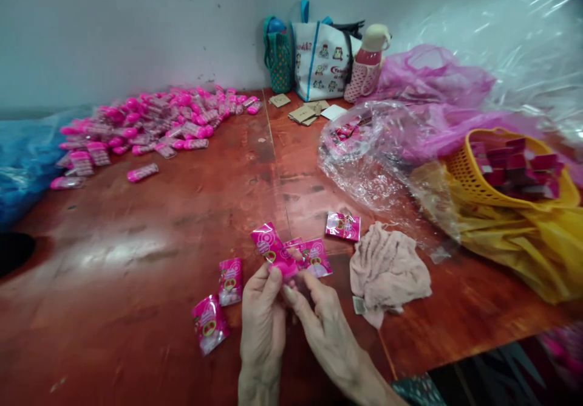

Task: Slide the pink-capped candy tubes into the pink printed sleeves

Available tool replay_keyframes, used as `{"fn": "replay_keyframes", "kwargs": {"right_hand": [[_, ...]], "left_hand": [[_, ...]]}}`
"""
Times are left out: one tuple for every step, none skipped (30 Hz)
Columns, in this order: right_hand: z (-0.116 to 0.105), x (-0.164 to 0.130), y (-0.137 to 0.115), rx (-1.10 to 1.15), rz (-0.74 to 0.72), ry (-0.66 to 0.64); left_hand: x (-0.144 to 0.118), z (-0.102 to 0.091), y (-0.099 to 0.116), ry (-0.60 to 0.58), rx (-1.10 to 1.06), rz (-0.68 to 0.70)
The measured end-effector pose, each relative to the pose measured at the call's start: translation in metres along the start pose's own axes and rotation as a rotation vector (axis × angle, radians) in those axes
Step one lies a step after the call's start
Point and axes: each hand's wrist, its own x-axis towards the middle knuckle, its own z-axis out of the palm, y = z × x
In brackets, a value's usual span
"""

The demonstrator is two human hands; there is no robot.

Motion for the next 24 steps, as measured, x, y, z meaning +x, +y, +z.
{"fn": "replay_keyframes", "kwargs": {"right_hand": [[-0.001,-0.003,0.001,-0.018,-0.047,0.009],[-0.002,-0.005,0.002,-0.021,-0.102,0.014],[-0.002,-0.008,0.002,-0.014,-0.152,0.014],[-0.002,-0.01,0.002,-0.006,-0.188,0.014],[-0.003,-0.012,0.002,-0.005,-0.201,0.014],[-0.004,-0.013,0.0,-0.009,-0.194,0.01],[-0.005,-0.015,-0.001,-0.013,-0.177,-0.003],[-0.008,-0.016,-0.003,-0.013,-0.161,-0.038],[-0.01,-0.016,-0.005,-0.012,-0.147,-0.084],[-0.014,-0.017,-0.006,-0.011,-0.139,-0.128],[-0.017,-0.017,-0.007,-0.011,-0.136,-0.164],[-0.02,-0.018,-0.007,-0.011,-0.138,-0.183],[-0.022,-0.018,-0.006,-0.015,-0.141,-0.19],[-0.023,-0.019,-0.005,-0.019,-0.142,-0.186],[-0.023,-0.02,-0.003,-0.025,-0.147,-0.174],[-0.022,-0.021,-0.001,-0.029,-0.16,-0.156],[-0.021,-0.022,0.001,-0.036,-0.181,-0.131],[-0.019,-0.022,0.002,-0.045,-0.208,-0.103],[-0.017,-0.023,0.003,-0.056,-0.234,-0.082],[-0.015,-0.024,0.003,-0.069,-0.253,-0.063],[-0.014,-0.025,0.004,-0.084,-0.264,-0.057],[-0.014,-0.025,0.004,-0.096,-0.267,-0.06],[-0.015,-0.025,0.004,-0.106,-0.263,-0.075],[-0.016,-0.025,0.004,-0.109,-0.257,-0.097]], "left_hand": [[-0.002,0.0,0.001,0.001,0.014,-0.007],[-0.004,0.0,0.001,0.01,0.018,-0.009],[-0.006,0.0,0.002,0.021,0.012,-0.008],[-0.008,0.0,0.002,0.031,-0.004,-0.005],[-0.01,0.0,0.002,0.034,-0.028,-0.006],[-0.012,0.0,0.002,0.032,-0.059,-0.014],[-0.014,0.0,0.003,0.025,-0.095,-0.03],[-0.016,-0.001,0.003,0.015,-0.129,-0.051],[-0.017,-0.001,0.004,-0.002,-0.156,-0.076],[-0.019,-0.001,0.005,-0.023,-0.171,-0.096],[-0.021,-0.001,0.005,-0.045,-0.175,-0.108],[-0.023,-0.001,0.006,-0.069,-0.162,-0.109],[-0.024,-0.001,0.006,-0.098,-0.137,-0.105],[-0.025,0.0,0.006,-0.123,-0.103,-0.093],[-0.027,0.0,0.006,-0.141,-0.064,-0.075],[-0.027,0.0,0.006,-0.15,-0.019,-0.053],[-0.028,0.001,0.005,-0.148,0.029,-0.027],[-0.028,0.001,0.005,-0.134,0.073,0.004],[-0.028,0.001,0.005,-0.116,0.11,0.031],[-0.028,0.0,0.006,-0.099,0.138,0.053],[-0.027,0.0,0.006,-0.093,0.157,0.062],[-0.027,-0.001,0.007,-0.096,0.167,0.061],[-0.026,-0.002,0.008,-0.11,0.17,0.053],[-0.025,-0.003,0.01,-0.128,0.169,0.04]]}}
